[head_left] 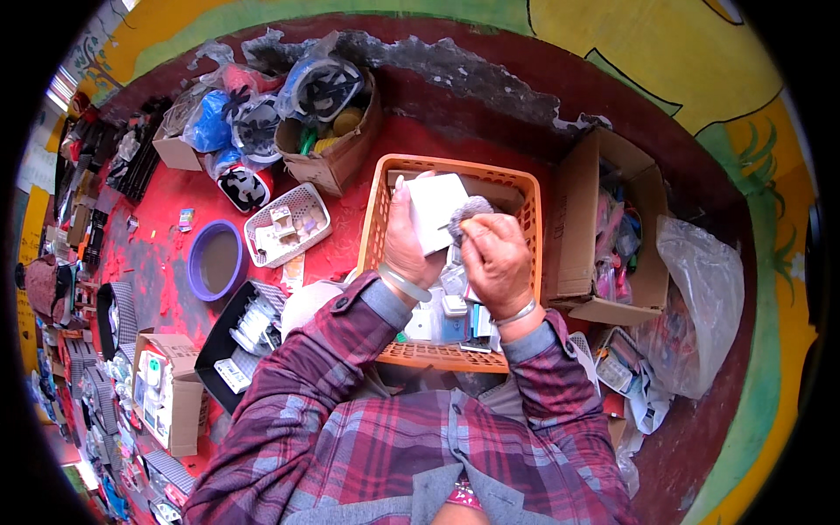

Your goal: The person wipes square plastic wall switches with a cloth and places them into a black tray.

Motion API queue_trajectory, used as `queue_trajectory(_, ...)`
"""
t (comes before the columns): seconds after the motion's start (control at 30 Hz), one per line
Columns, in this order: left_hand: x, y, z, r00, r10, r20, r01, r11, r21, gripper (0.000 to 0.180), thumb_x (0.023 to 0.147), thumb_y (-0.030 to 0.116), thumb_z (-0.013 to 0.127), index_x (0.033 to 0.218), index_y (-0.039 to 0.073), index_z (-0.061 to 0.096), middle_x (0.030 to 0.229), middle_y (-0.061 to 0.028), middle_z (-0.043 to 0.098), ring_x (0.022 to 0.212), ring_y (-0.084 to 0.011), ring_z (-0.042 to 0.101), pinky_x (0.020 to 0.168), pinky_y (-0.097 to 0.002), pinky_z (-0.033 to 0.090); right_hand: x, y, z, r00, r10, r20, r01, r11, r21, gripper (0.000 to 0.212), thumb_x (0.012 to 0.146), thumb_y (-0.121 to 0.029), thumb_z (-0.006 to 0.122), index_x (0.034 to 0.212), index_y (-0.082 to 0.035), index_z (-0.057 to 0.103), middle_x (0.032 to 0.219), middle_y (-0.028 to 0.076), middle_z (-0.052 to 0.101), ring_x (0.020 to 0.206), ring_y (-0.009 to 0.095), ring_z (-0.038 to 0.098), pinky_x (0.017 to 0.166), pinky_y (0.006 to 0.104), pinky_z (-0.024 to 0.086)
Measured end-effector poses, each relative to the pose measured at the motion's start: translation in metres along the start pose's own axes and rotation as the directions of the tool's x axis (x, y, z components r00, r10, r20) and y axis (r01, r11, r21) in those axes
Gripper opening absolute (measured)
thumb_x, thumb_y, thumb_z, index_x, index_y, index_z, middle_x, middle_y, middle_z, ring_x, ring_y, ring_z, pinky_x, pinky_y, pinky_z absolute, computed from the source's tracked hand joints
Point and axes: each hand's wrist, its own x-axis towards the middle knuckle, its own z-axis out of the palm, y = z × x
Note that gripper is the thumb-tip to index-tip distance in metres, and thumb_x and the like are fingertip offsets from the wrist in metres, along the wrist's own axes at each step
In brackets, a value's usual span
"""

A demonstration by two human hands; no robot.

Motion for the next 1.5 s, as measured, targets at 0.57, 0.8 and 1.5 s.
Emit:
queue_trajectory(0.57, 0.007, -0.008, -0.015, 0.997, -0.075, -0.021, 0.075, 0.997, -0.003, 0.052, 0.094, 0.048, 0.036, 0.115, 0.004, 0.052, 0.103, -0.0103, 0.062, 0.094, -0.0237, 0.06, 0.086, -0.0388, 0.047, -0.004, 0.006, -0.001, 0.996, 0.08, 0.048, -0.08, 0.997, 0.016, 0.017, 0.072, -0.001, 0.063, 0.088, -0.001, 0.067, 0.086, 0.012, 0.062, 0.081, 0.027, 0.058, 0.072, 0.0347, 0.048)
queue_trajectory(0.8, 0.005, -0.013, -0.018, 0.988, -0.153, 0.006, 0.153, 0.988, -0.021, 0.052, 0.095, 0.048, 0.034, 0.11, 0.003, 0.056, 0.099, -0.0103, 0.063, 0.091, -0.0236, 0.061, 0.084, -0.0365, 0.049, -0.005, -0.009, 0.001, 0.999, 0.026, 0.024, -0.029, 0.993, 0.112, 0.016, 0.071, -0.003, 0.063, 0.087, -0.004, 0.066, 0.085, 0.01, 0.061, 0.08, 0.027, 0.057, 0.07, 0.0347, 0.048)
queue_trajectory(1.5, 0.019, 0.021, -0.021, 0.933, -0.347, 0.095, 0.36, 0.901, -0.241, 0.071, 0.09, 0.057, 0.033, 0.131, 0.0, 0.039, 0.126, -0.0279, 0.047, 0.115, -0.0436, 0.048, 0.1, -0.0587, 0.034, 0.004, 0.055, -0.04, 0.719, 0.634, 0.286, -0.478, 0.152, 0.865, 0.023, 0.091, -0.007, 0.045, 0.109, 0.002, 0.056, 0.098, 0.007, 0.064, 0.086, 0.012, 0.062, 0.077, 0.0241, 0.05)
